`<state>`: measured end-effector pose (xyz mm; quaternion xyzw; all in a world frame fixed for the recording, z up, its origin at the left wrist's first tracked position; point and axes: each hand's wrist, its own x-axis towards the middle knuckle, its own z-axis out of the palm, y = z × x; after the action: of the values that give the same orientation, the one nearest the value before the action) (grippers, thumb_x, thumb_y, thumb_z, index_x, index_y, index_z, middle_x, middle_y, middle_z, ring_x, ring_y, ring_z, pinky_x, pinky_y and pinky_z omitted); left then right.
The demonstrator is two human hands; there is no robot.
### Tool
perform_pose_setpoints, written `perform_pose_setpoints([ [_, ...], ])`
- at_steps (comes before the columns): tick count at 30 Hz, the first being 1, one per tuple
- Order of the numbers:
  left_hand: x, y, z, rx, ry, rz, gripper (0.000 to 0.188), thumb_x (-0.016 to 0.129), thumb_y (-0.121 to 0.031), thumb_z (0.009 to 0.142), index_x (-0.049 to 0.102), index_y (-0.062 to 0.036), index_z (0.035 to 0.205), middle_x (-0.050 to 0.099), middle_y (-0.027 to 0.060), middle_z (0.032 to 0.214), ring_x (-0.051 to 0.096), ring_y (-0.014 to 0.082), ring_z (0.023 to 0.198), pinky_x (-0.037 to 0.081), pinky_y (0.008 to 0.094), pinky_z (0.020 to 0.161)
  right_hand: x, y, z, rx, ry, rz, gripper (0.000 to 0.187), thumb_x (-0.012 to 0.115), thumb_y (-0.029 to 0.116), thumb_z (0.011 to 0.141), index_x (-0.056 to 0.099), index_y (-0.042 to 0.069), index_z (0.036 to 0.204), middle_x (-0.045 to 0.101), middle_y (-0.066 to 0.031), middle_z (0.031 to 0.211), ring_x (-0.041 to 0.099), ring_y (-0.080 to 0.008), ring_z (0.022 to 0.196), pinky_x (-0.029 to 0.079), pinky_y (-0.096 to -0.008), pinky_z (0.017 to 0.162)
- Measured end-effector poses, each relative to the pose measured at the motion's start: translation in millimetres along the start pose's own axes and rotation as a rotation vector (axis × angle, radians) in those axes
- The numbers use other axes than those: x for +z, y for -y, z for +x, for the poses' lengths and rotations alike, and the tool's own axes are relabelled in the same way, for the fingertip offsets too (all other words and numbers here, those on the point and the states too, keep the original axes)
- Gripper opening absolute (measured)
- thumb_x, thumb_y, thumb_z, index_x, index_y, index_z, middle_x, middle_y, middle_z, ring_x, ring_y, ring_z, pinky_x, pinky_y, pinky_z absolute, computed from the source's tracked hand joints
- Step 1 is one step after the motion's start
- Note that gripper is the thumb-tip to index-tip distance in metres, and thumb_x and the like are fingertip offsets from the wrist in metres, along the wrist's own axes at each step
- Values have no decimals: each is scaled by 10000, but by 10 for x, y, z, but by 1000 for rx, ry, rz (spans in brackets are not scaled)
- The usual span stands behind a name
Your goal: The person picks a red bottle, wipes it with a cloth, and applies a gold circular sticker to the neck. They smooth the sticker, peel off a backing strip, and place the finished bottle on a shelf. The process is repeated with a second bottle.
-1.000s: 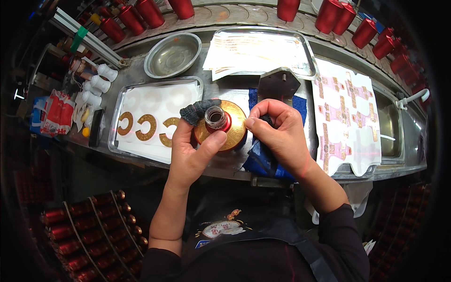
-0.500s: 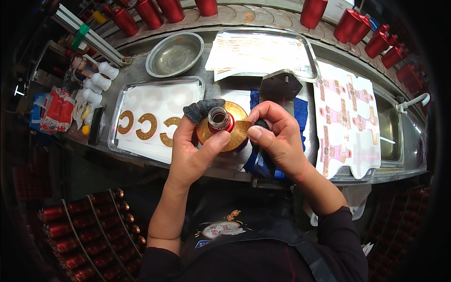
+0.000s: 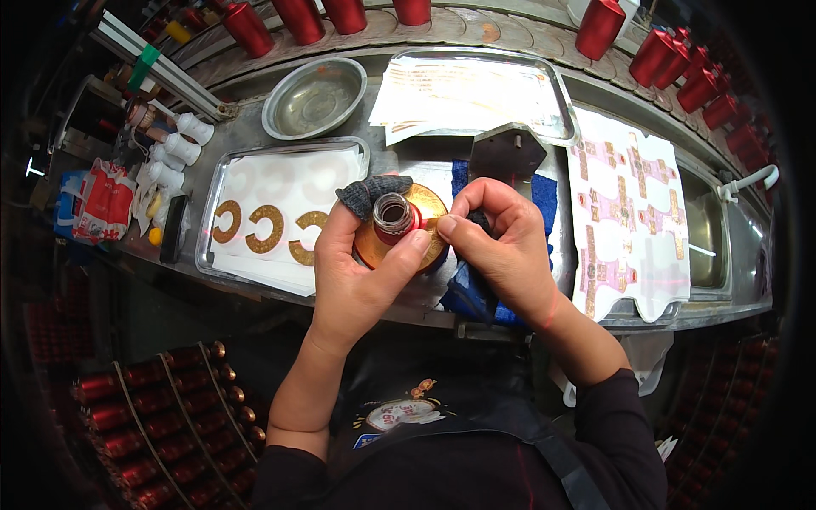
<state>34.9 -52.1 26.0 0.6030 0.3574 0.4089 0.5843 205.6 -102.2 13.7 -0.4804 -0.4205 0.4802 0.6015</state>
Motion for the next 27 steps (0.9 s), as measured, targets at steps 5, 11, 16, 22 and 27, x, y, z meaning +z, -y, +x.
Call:
perform_pose_setpoints([
  [5, 14, 5, -21, 7, 11, -7, 475, 736, -80, 866, 559, -3, 1301, 621, 79, 1179, 600, 131, 1087, 491, 290, 965, 20, -25, 18, -2, -78, 141, 167, 715, 109, 908, 570, 45, 959, 552, 30, 920, 500, -23, 834, 422, -184, 734],
  [11, -51, 35, -12, 23, 54, -69, 476, 701, -130, 891, 546, -8, 1324, 606, 88, 1217, 584, 149, 1130, 472, 311, 999, 2, -57, 54, 24, 0, -228, 240, 738, 145, 911, 552, 45, 1026, 549, 14, 944, 508, -33, 889, 439, -195, 758],
  [16, -56, 58, -22, 27, 50, -55, 494, 701, -132, 889, 540, -8, 1339, 601, 92, 1236, 579, 158, 1148, 466, 319, 1008, -1, -90, 76, 35, 35, -83, 273, 744, 163, 910, 556, 26, 1053, 558, 3, 978, 530, -45, 926, 457, -201, 801],
  [22, -51, 62, -35, 44, 46, -41, 511, 701, -140, 892, 532, -2, 1354, 601, 97, 1246, 579, 162, 1153, 463, 320, 1012, -44, -50, -20, 44, 76, -134, 372, 779, 195, 886, 558, 14, 1124, 550, -9, 1038, 536, -49, 961, 458, -193, 787],
  [27, -35, 74, -35, 38, 31, -53, 510, 700, -143, 895, 531, 6, 1352, 601, 100, 1246, 579, 164, 1153, 460, 324, 1016, -48, -78, -39, 5, 85, -151, 438, 796, 189, 867, 542, 22, 1183, 532, -14, 1089, 518, -54, 991, 445, -176, 757],
])
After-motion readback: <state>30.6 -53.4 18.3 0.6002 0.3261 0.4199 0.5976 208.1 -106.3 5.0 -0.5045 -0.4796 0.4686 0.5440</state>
